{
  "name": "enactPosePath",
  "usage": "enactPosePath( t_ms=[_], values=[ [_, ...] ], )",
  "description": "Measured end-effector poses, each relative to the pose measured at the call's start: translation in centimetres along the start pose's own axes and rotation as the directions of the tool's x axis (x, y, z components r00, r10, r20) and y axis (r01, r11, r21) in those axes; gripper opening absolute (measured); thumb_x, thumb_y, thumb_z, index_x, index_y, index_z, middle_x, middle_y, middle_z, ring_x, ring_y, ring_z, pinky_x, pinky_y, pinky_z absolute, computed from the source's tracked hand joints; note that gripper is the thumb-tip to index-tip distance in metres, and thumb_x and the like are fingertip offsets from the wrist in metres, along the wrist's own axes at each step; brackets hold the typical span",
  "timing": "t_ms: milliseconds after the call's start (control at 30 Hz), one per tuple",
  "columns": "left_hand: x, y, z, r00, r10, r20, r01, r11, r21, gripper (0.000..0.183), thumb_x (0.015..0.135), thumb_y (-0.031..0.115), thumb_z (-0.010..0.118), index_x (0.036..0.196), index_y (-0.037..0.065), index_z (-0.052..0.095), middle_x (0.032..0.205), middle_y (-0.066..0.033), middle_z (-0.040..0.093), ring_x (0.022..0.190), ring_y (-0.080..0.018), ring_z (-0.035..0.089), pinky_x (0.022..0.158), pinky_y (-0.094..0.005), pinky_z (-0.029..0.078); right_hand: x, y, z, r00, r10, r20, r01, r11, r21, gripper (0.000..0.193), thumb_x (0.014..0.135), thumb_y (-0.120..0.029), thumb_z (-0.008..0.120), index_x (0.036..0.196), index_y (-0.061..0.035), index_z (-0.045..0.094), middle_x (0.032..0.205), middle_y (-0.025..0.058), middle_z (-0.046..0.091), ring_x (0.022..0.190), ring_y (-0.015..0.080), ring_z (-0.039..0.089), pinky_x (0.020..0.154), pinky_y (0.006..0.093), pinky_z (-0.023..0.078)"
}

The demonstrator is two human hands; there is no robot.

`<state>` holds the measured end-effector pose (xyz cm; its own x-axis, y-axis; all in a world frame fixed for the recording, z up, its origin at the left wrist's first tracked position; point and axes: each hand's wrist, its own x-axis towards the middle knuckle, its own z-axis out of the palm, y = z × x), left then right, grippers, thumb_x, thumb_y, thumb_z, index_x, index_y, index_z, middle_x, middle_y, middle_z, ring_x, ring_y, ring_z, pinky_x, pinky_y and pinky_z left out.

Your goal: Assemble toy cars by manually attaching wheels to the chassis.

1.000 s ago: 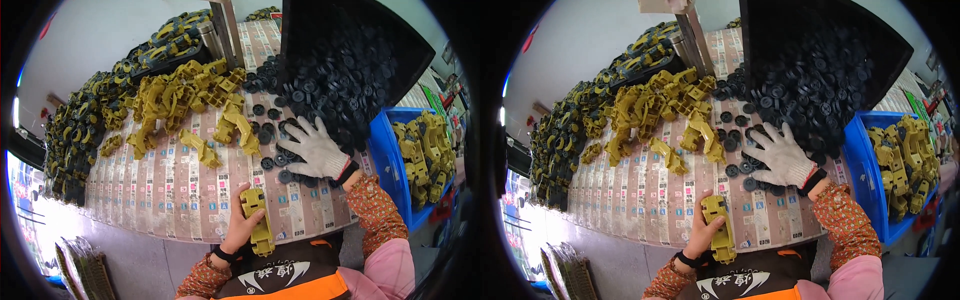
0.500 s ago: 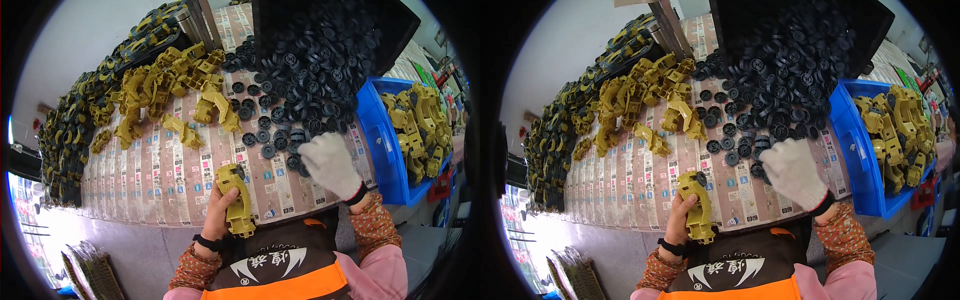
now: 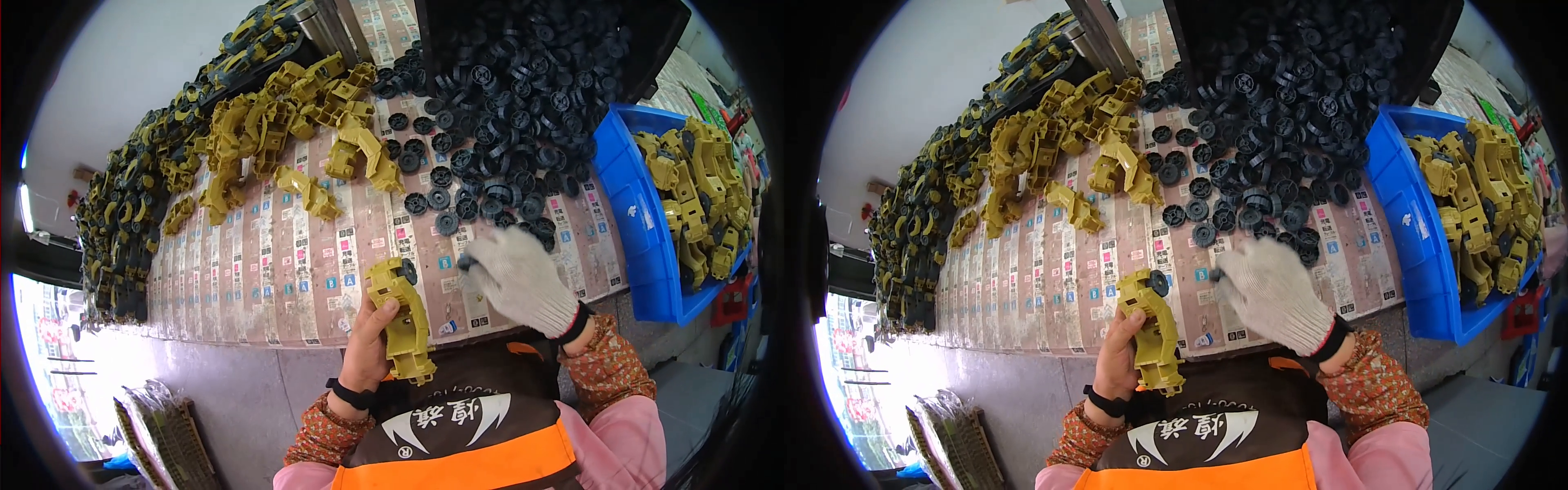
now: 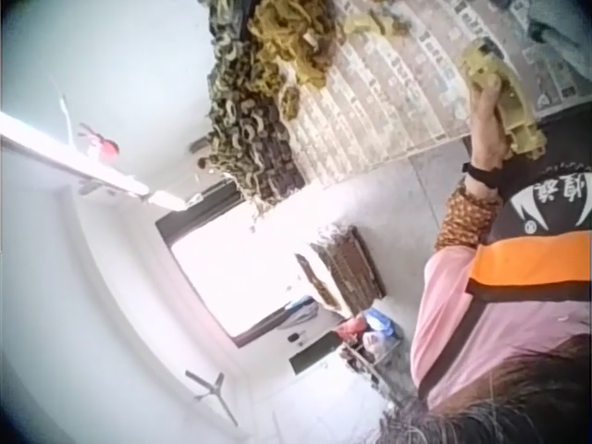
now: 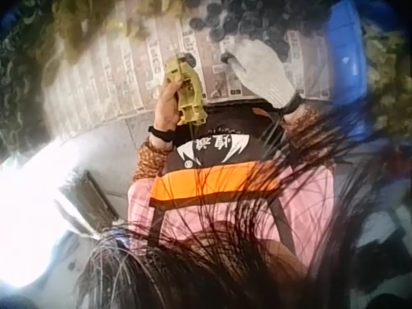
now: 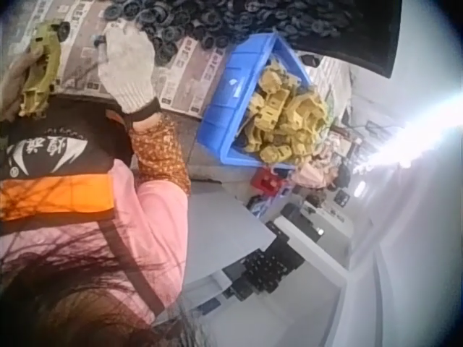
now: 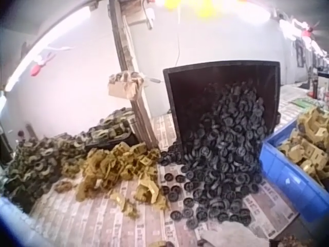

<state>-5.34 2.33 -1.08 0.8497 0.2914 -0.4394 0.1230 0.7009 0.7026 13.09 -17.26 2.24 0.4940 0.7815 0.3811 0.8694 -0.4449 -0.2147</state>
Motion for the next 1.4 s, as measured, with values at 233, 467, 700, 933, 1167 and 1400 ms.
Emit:
enactPosePath(
  t_ms=[233,467,700,933,1167,1400],
  values=[
    [-0.5,-0.2,-0.4,1.000,-0.016,-0.013,0.016,1.000,-0.003,0.045,0.108,0.030,0.061,0.147,0.010,0.048,0.124,-0.0093,0.067,0.102,-0.0212,0.072,0.083,-0.0362,0.064,-1.6,-2.0,-0.3,0.968,0.120,0.221,-0.143,0.986,0.088,0.027,0.086,-0.012,0.074,0.112,-0.0067,0.067,0.100,0.0135,0.065,0.088,0.0359,0.067,0.073,0.0473,0.052],
    [-0.3,-0.6,-0.4,0.997,-0.070,-0.015,0.070,0.998,0.005,0.052,0.108,0.047,0.061,0.142,0.010,0.051,0.117,-0.0085,0.068,0.094,-0.0189,0.072,0.077,-0.0325,0.063,-2.2,-2.2,0.9,0.952,0.058,0.300,-0.095,0.989,0.113,0.038,0.085,-0.011,0.075,0.121,-0.0058,0.065,0.101,0.0142,0.062,0.091,0.0369,0.066,0.075,0.0467,0.053],
    [-0.8,-0.8,0.5,0.998,-0.010,0.067,0.000,0.989,0.146,0.055,0.112,0.037,0.055,0.159,0.015,0.034,0.131,-0.0093,0.061,0.109,-0.0218,0.068,0.090,-0.0378,0.062,-2.2,-3.2,0.2,0.816,0.326,0.478,-0.563,0.255,0.786,0.041,0.099,-0.013,0.063,0.136,0.0045,0.060,0.119,0.0122,0.069,0.104,0.0243,0.069,0.087,0.0380,0.057],
    [0.0,-0.2,1.0,0.991,0.110,-0.074,-0.102,0.989,0.108,0.047,0.113,0.038,0.052,0.152,0.013,0.041,0.127,-0.0091,0.063,0.111,-0.0215,0.068,0.090,-0.0384,0.062,-3.8,-5.2,-0.3,0.708,0.183,0.682,-0.631,-0.267,0.728,0.049,0.105,-0.017,0.052,0.149,0.0031,0.053,0.135,0.0097,0.063,0.119,0.0163,0.062,0.097,0.0328,0.053],
    [0.5,0.3,2.3,0.964,0.247,-0.095,-0.237,0.966,0.105,0.043,0.114,0.039,0.051,0.149,0.015,0.043,0.123,-0.0063,0.063,0.109,-0.0189,0.068,0.089,-0.0368,0.062,-3.2,-6.3,-1.1,0.656,0.094,0.748,-0.716,-0.234,0.658,0.053,0.104,-0.016,0.047,0.154,0.0036,0.046,0.125,0.0073,0.062,0.103,0.0156,0.061,0.094,0.0308,0.052],
    [0.9,-0.7,2.2,0.938,0.315,-0.141,-0.310,0.949,0.058,0.054,0.112,0.032,0.059,0.157,0.014,0.035,0.131,-0.0059,0.060,0.112,-0.0183,0.065,0.092,-0.0364,0.060,-3.4,-6.9,-0.6,0.697,0.115,0.708,-0.687,-0.177,0.705,0.047,0.104,-0.013,0.046,0.148,0.0049,0.050,0.117,0.0105,0.064,0.102,0.0174,0.061,0.092,0.0338,0.051]
  ],
)
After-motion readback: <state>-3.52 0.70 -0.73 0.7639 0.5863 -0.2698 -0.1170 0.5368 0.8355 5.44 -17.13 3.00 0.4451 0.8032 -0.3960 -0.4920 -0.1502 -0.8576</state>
